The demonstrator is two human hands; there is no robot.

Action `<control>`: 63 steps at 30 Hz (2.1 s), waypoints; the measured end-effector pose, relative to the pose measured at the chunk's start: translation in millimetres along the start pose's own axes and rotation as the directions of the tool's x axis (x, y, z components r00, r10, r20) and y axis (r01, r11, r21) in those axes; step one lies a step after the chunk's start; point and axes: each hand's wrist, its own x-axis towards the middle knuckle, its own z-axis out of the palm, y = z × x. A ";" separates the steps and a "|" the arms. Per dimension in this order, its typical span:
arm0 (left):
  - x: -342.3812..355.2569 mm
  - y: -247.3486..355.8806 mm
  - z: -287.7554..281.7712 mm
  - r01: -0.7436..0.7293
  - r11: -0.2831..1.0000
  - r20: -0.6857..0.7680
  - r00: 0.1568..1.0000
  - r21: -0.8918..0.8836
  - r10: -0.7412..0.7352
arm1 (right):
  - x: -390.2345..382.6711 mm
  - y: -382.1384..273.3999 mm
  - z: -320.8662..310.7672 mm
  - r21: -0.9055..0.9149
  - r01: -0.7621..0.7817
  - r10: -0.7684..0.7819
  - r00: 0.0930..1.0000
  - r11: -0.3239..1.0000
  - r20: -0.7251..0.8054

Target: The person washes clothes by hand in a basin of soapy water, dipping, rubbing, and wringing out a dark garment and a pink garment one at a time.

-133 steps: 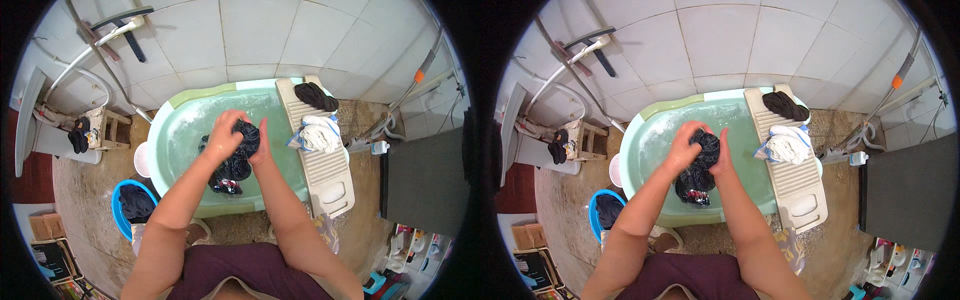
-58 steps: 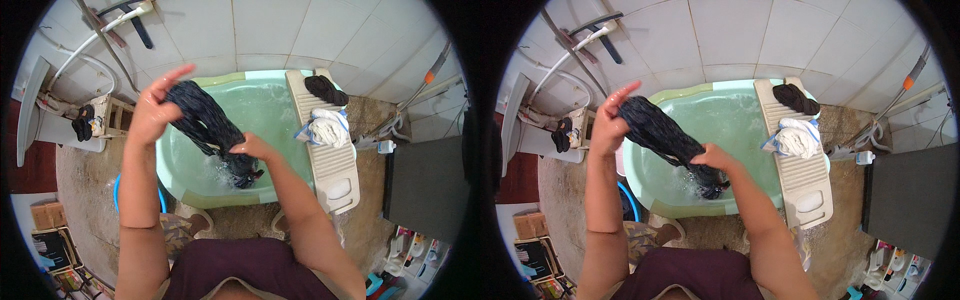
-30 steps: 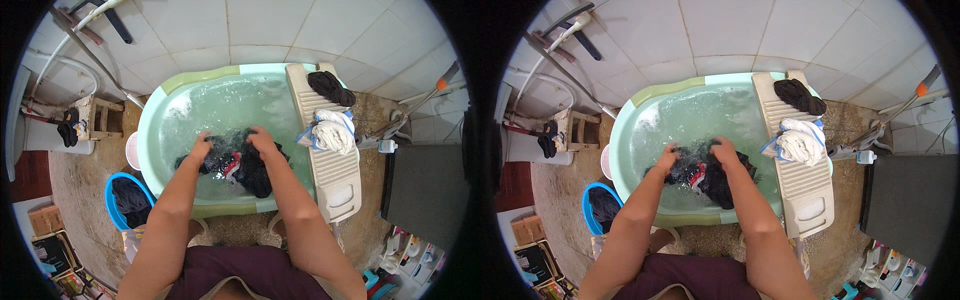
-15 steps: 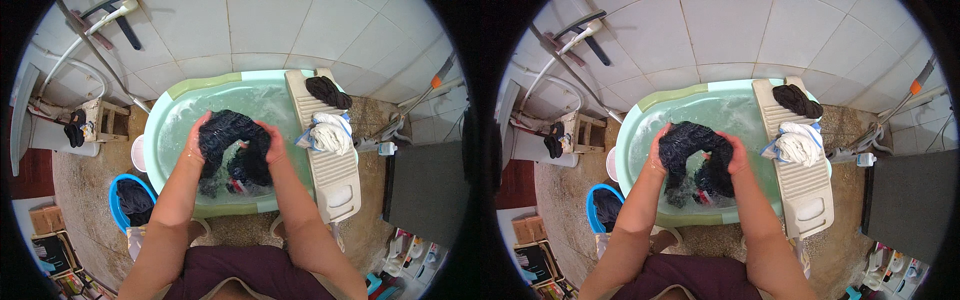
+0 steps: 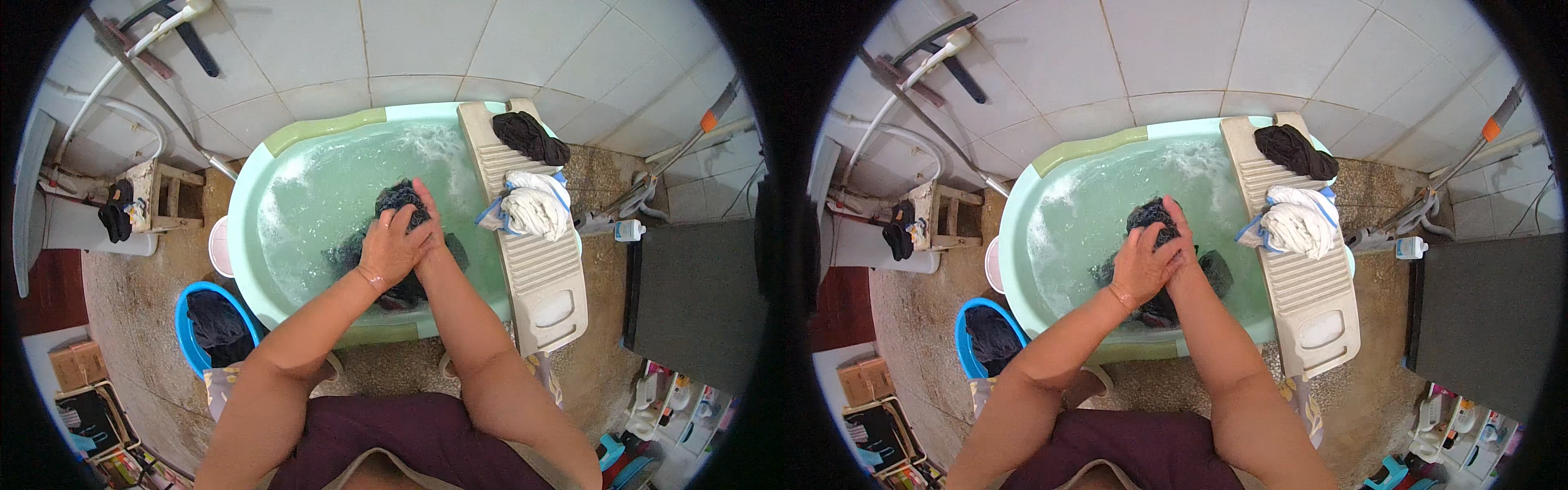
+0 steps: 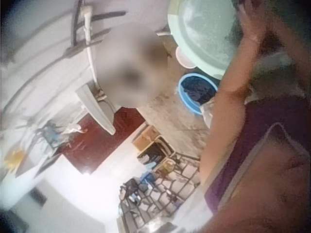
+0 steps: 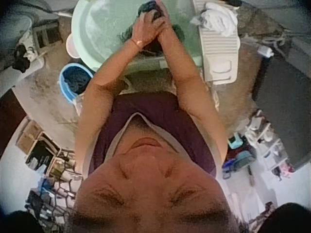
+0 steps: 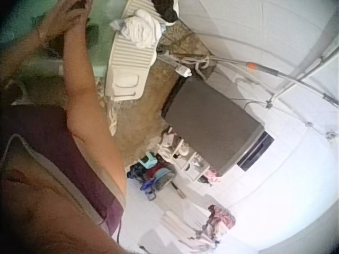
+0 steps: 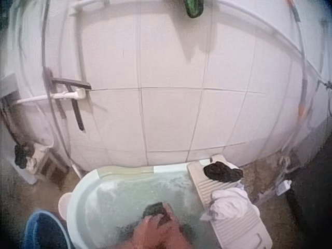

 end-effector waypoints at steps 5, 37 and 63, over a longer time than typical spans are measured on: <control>8.8 -12.2 1.4 0.161 0.983 0.038 0.987 -0.093 -0.158 | 8.8 7.2 -14.9 -0.234 -0.110 0.043 0.961 0.966 -0.273; -132.2 -191.0 85.1 0.748 0.643 0.426 0.534 0.163 -0.730 | 66.9 -9.2 -175.4 0.135 0.335 0.338 0.941 -0.932 -0.005; -65.0 -152.2 -43.0 0.791 0.543 0.886 0.432 -0.282 -0.168 | -11.6 11.9 48.9 -0.554 -0.267 0.247 0.962 0.789 -0.112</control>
